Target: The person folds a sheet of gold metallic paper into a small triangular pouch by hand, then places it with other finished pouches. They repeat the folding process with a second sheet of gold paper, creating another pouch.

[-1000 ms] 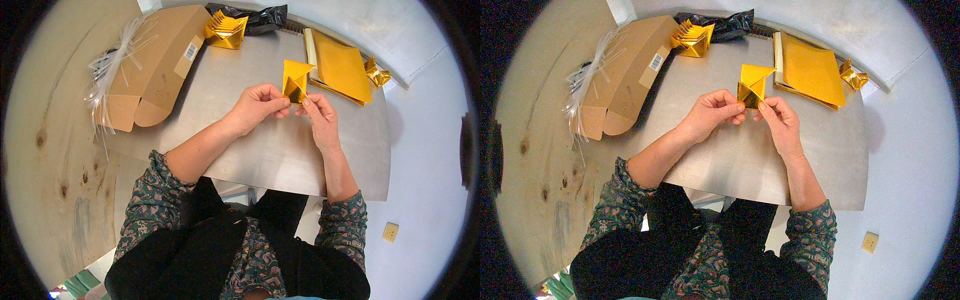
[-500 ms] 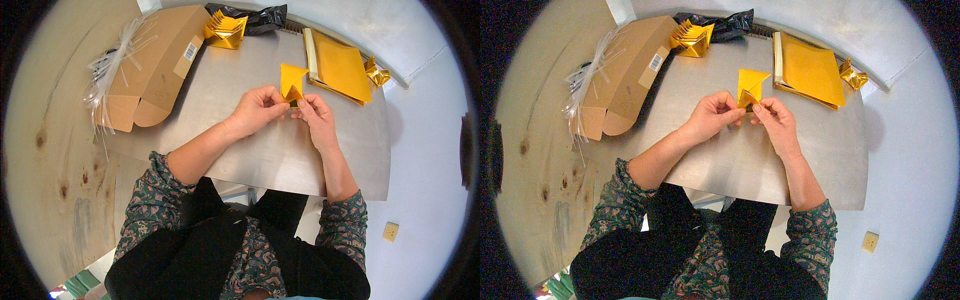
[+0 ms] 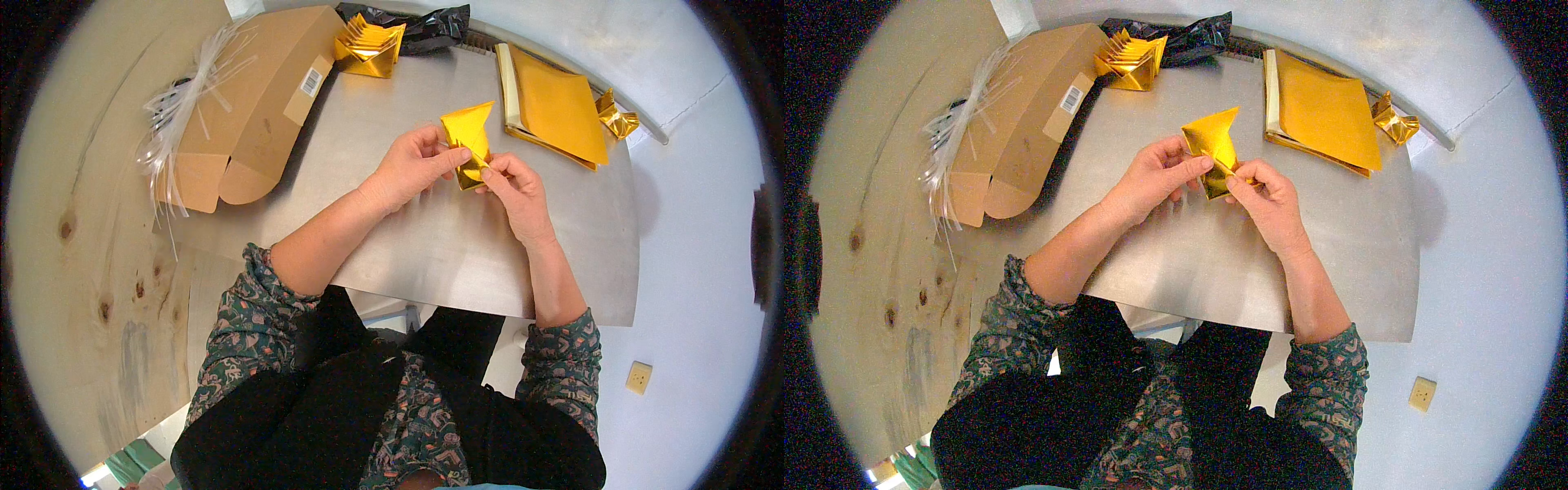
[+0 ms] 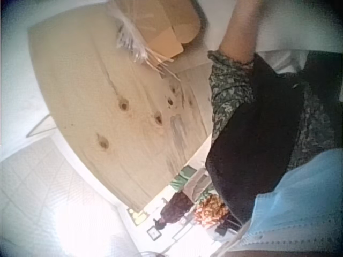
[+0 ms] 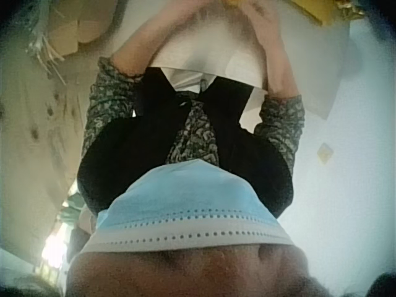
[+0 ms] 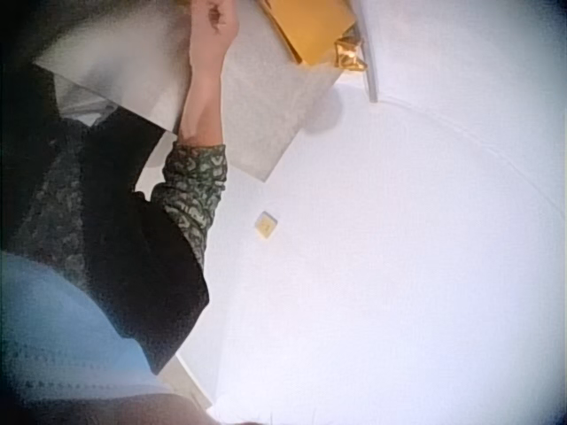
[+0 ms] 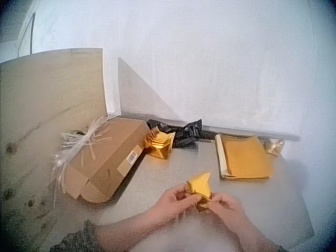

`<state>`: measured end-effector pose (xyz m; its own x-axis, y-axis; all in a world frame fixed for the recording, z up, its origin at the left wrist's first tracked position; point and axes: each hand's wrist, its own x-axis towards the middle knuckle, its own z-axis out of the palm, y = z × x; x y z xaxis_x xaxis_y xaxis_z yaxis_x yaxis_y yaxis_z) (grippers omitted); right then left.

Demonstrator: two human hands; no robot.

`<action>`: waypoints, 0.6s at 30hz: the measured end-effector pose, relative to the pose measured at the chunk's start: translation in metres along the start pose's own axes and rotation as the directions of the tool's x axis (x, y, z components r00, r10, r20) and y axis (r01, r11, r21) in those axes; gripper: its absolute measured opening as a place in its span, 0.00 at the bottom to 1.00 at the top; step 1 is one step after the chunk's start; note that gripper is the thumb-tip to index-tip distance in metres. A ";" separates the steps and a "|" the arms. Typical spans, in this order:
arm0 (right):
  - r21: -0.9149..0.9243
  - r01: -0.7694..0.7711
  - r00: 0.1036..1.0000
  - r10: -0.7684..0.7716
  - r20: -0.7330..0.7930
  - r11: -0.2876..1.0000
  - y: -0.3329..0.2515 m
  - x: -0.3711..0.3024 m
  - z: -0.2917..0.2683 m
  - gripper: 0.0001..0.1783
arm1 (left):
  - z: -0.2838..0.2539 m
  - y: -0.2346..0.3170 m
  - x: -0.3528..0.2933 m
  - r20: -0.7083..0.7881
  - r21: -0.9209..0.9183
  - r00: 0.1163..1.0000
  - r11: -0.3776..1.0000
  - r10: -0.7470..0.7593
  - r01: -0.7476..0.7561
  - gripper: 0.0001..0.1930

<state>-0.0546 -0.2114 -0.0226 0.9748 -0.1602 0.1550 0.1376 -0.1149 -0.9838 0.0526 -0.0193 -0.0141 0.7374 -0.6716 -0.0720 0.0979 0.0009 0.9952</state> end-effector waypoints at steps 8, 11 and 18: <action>-0.010 -0.055 0.995 0.054 -0.082 0.998 -0.009 -0.003 0.005 0.08 | 0.003 -0.001 -0.002 0.054 -0.196 0.998 0.980 -0.010 0.021 0.14; 0.113 -0.043 0.984 0.062 -0.165 0.993 -0.014 -0.002 0.008 0.15 | 0.003 0.001 -0.002 0.035 -0.235 0.999 0.972 0.000 0.009 0.14; 0.197 -0.186 0.976 0.204 -0.076 0.963 -0.011 0.001 0.005 0.15 | 0.005 0.000 -0.001 0.008 -0.268 1.000 0.963 0.016 -0.013 0.14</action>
<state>-0.0543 -0.2051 -0.0120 0.9661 -0.2547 -0.0426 -0.0143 0.1120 -0.9936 0.0484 -0.0222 -0.0140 0.7337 -0.6772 -0.0555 0.2633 0.2081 0.9420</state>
